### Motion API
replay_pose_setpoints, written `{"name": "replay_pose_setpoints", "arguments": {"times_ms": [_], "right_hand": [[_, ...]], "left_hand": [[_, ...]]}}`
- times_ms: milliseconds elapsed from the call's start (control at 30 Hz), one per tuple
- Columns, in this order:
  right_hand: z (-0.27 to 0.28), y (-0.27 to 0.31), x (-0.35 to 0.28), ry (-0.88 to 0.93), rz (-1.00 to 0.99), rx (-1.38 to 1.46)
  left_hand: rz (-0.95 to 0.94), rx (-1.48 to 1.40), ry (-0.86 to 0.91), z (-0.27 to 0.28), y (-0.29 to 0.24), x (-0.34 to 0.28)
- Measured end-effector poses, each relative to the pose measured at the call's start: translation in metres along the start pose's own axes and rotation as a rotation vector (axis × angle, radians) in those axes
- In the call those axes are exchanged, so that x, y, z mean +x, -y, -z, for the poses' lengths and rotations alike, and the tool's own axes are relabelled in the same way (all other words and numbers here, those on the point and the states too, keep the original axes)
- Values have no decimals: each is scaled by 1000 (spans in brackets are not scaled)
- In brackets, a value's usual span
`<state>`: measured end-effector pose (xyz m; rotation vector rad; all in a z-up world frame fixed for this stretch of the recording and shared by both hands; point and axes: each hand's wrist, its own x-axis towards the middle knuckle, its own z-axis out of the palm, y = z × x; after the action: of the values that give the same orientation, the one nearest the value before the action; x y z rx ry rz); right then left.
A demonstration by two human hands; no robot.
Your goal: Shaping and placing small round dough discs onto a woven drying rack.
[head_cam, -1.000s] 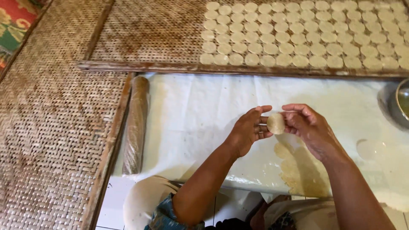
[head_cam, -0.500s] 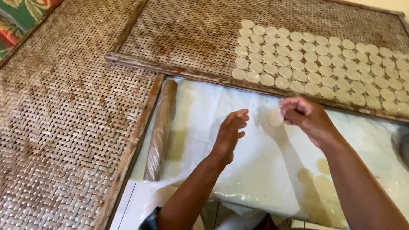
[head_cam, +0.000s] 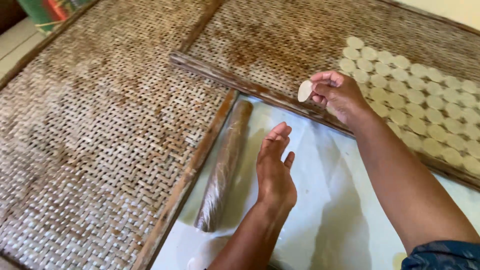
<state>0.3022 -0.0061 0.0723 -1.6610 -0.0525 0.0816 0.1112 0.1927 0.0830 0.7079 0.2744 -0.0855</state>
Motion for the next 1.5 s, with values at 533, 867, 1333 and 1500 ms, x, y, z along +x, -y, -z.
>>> {"name": "replay_pose_setpoints", "arguments": {"times_ms": [533, 867, 1333, 1500], "right_hand": [[32, -24, -3, -121, -62, -382], [31, -12, -12, -131, 5, -950], [28, -8, -21, -93, 176, -1165], [37, -15, -19, -82, 265, -1259]], "left_hand": [[24, -108, 10, 4, -10, -9], [43, -115, 21, 3, -10, -12], [31, -120, 28, 5, -7, -14], [54, -126, 18, 3, -10, -16]]}}
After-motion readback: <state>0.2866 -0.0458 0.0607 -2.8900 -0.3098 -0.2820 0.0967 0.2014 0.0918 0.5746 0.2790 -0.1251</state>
